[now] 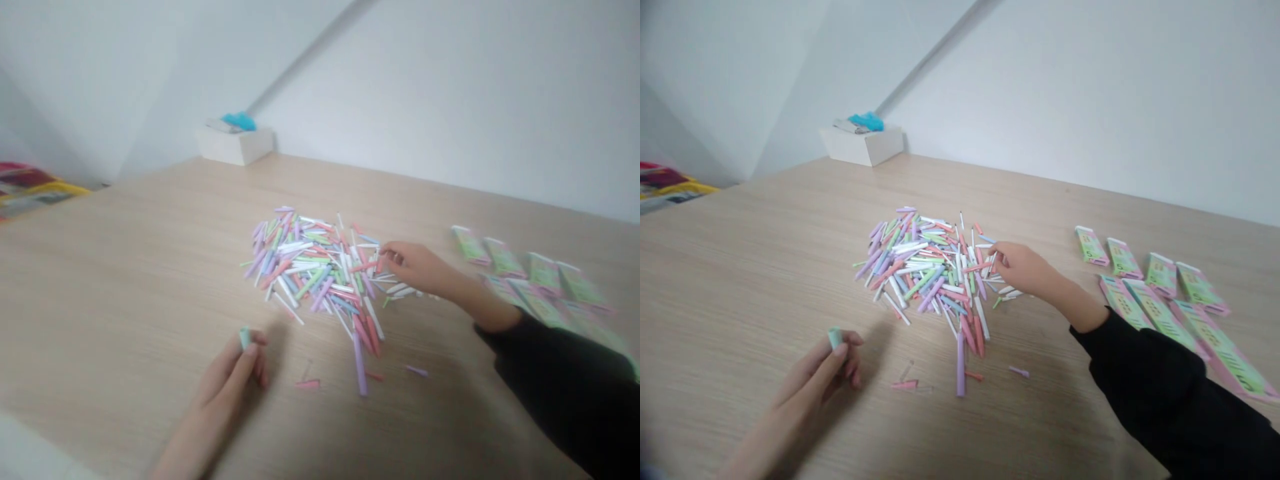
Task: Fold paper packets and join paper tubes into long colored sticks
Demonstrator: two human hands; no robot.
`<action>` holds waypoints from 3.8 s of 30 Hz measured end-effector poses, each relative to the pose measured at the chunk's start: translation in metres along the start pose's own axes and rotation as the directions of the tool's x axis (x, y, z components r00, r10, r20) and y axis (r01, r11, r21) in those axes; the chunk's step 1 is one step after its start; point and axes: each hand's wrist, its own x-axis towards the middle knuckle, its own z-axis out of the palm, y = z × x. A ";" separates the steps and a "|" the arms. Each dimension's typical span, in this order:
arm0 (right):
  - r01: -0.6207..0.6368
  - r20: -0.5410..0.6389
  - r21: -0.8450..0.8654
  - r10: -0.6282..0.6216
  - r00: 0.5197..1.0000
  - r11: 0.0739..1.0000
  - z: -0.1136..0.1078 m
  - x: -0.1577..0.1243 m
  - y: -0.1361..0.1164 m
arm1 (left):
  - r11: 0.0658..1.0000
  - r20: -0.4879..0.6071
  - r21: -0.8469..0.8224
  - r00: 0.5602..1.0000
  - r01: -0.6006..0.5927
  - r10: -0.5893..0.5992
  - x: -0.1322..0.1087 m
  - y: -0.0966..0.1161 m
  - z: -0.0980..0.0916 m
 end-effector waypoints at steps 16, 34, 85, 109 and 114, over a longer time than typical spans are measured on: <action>-0.241 -0.005 -0.008 0.241 0.971 0.971 -0.002 -0.049 0.068 | 0.873 0.283 -0.442 0.956 0.206 -0.082 -0.012 0.046 0.039; 0.048 -0.038 0.142 -0.043 0.998 0.989 0.002 -0.070 0.083 | 0.858 0.368 -0.391 0.911 0.334 -0.187 0.000 0.065 0.071; -0.376 -0.260 0.336 0.468 0.844 0.864 0.029 -0.129 0.026 | 0.967 0.324 -0.192 0.941 0.170 -0.101 -0.036 0.028 0.088; -0.302 -0.401 0.242 0.378 0.835 0.922 0.088 -0.126 0.079 | 0.993 0.235 0.090 0.967 0.076 -0.095 -0.032 0.018 0.084; -0.329 -0.433 0.256 0.412 0.802 0.909 0.087 -0.128 0.076 | 0.993 0.233 0.114 0.971 0.032 -0.058 -0.032 0.017 0.084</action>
